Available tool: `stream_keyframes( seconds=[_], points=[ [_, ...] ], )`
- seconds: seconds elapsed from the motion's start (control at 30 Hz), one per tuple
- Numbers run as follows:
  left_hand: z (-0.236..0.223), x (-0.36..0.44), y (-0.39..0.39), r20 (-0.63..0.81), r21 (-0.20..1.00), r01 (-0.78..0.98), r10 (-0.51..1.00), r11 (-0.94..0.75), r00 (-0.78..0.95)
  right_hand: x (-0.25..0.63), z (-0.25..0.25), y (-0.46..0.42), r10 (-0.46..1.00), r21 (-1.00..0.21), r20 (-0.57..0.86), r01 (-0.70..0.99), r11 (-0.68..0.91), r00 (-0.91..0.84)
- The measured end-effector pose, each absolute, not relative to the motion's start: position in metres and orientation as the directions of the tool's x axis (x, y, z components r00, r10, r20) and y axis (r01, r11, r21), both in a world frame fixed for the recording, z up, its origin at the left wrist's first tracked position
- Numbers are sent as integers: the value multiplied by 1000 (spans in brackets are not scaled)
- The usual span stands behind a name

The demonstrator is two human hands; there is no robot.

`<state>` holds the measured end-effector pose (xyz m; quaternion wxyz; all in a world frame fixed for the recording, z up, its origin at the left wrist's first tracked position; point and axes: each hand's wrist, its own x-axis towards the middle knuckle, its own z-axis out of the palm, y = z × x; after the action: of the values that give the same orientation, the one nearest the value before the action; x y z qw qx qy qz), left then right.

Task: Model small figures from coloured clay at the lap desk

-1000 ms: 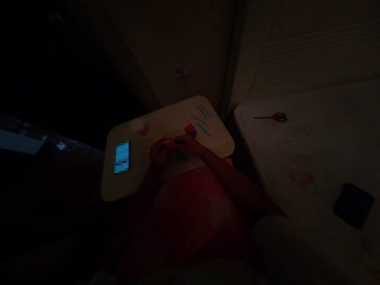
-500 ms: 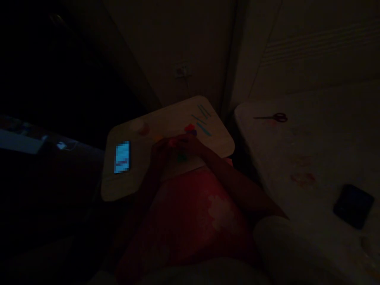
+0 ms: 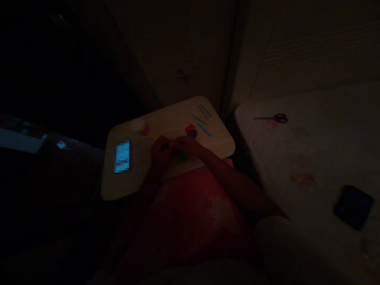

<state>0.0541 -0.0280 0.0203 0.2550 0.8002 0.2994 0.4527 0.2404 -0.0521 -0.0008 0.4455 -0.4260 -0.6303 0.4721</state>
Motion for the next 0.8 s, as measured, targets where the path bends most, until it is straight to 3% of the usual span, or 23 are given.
stream_keyframes(
  seconds=[0.1, 0.23, 0.37, 0.53, 0.8],
  points=[
    [19, 53, -27, 585, 622, 270, 665, -735, 463, 240, 1, -52, 950, -953, 189, 185, 238, -250],
    [17, 55, -30, 576, 568, 308, 636, -763, 514, 240, -1, -50, 959, -978, 163, 92, 189, -232],
    [15, 56, -30, 567, 666, 250, 695, -702, 442, 243, 1, -48, 981, -987, 157, -58, 151, -113],
    [12, 55, -28, 563, 757, 186, 770, -626, 299, 248, 9, -50, 979, -980, 189, 44, 192, -72],
    [17, 57, -29, 547, 660, 210, 653, -722, 524, 241, 8, -53, 971, -989, 148, -2, 150, -190]
  ],
)
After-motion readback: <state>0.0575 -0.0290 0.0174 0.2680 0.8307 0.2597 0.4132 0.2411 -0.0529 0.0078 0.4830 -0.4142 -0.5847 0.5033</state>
